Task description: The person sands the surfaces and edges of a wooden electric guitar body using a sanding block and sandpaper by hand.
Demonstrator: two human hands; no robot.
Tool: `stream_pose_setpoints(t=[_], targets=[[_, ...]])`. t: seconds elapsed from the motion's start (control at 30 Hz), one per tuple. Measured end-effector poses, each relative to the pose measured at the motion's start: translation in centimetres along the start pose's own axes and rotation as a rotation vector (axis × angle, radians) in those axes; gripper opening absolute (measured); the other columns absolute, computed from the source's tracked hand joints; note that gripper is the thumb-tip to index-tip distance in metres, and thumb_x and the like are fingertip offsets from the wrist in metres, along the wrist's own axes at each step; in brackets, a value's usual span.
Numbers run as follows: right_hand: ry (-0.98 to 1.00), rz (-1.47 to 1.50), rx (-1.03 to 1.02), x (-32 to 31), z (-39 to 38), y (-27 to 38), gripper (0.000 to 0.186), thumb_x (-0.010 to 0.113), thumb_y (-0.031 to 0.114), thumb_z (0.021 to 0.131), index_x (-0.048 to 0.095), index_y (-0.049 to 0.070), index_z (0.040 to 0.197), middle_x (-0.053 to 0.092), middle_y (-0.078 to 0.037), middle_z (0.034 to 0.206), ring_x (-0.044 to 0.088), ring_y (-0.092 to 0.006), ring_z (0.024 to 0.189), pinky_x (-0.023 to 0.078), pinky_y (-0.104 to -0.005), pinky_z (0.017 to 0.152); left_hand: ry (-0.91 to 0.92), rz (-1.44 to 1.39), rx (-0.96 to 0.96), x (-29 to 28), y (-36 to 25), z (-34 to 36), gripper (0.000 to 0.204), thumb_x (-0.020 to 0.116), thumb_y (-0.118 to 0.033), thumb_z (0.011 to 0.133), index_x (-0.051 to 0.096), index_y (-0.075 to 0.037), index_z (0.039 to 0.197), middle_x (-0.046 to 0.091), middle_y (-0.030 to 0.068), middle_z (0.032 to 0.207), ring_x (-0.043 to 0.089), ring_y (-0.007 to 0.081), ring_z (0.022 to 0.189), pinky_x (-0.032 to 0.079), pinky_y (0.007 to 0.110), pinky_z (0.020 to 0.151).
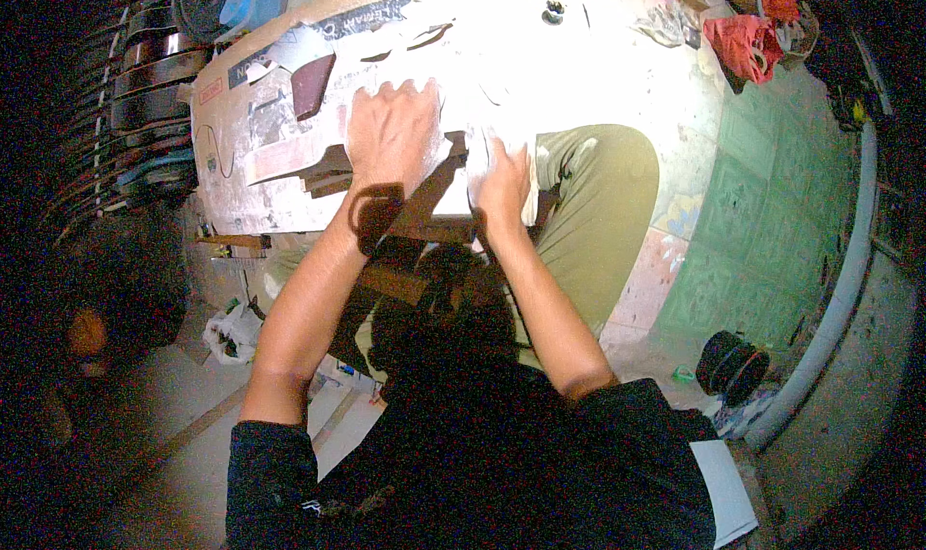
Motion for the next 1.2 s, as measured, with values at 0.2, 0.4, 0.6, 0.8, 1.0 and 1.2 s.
stream_pose_setpoints(t=[0.2,0.4,0.6,0.8,1.0,1.2], targets=[[0.116,0.045,0.136,1.3,0.6,-0.8,0.046,0.063,0.0,0.076,0.064,0.004,0.122,0.056,-0.029,0.128,0.051,-0.0459,0.118,0.04,-0.0503,0.103,0.0,-0.032,-0.05,0.0,0.6,0.3,0.01,0.065,-0.013,0.082,0.065,-0.012,0.092,0.07,0.0076,0.086,0.07,0.0238,0.085,0.05,0.041,0.073],[0.222,0.004,0.301,2.3,5.2,-2.0,0.055,0.063,-0.005,0.073,0.061,0.003,0.127,0.06,-0.029,0.122,0.051,-0.0451,0.118,0.038,-0.0503,0.105,-0.024,-0.027,-0.013,-0.3,-0.3,-0.4,0.011,0.065,-0.013,0.083,0.064,-0.012,0.093,0.069,0.0073,0.086,0.07,0.024,0.085,0.05,0.042,0.073],[0.148,-0.018,0.233,1.5,3.6,-1.7,0.059,0.062,-0.005,0.074,0.059,0.006,0.132,0.055,-0.03,0.127,0.05,-0.046,0.121,0.039,-0.0495,0.105,-0.03,0.001,-0.007,-0.5,-0.7,0.0,0.013,0.064,-0.012,0.083,0.065,-0.012,0.097,0.069,0.0072,0.089,0.069,0.0233,0.087,0.05,0.043,0.075],[0.021,0.159,0.04,0.0,0.0,0.3,0.05,0.062,-0.001,0.077,0.061,0.004,0.127,0.057,-0.033,0.121,0.051,-0.049,0.118,0.042,-0.051,0.102,0.071,-0.028,-0.039,-0.2,-0.3,-0.7,0.017,0.064,-0.013,0.083,0.066,-0.012,0.1,0.069,0.0071,0.089,0.069,0.0237,0.088,0.05,0.042,0.075],[0.22,0.101,0.29,1.4,0.5,-1.8,0.052,0.065,-0.001,0.075,0.062,0.002,0.126,0.056,-0.031,0.125,0.048,-0.0461,0.124,0.041,-0.0496,0.105,-0.046,-0.011,-0.03,-0.6,0.0,-0.3,0.019,0.064,-0.014,0.081,0.066,-0.013,0.1,0.069,0.0075,0.089,0.069,0.0238,0.088,0.05,0.043,0.075],[0.256,0.032,0.435,2.7,2.3,-3.6,0.057,0.065,-0.004,0.072,0.06,0.002,0.128,0.056,-0.028,0.125,0.049,-0.0458,0.12,0.041,-0.0505,0.104,0.019,0.012,-0.027,0.2,-0.7,-0.5,0.018,0.063,-0.014,0.082,0.066,-0.013,0.1,0.069,0.0081,0.089,0.069,0.0251,0.086,0.049,0.045,0.074]])
Point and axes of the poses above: each hand's wrist, its own z-axis towards the middle knuckle, its own x-axis out of the palm, y = z × x, the point moved 7 cm from there along z, towards the middle knuckle
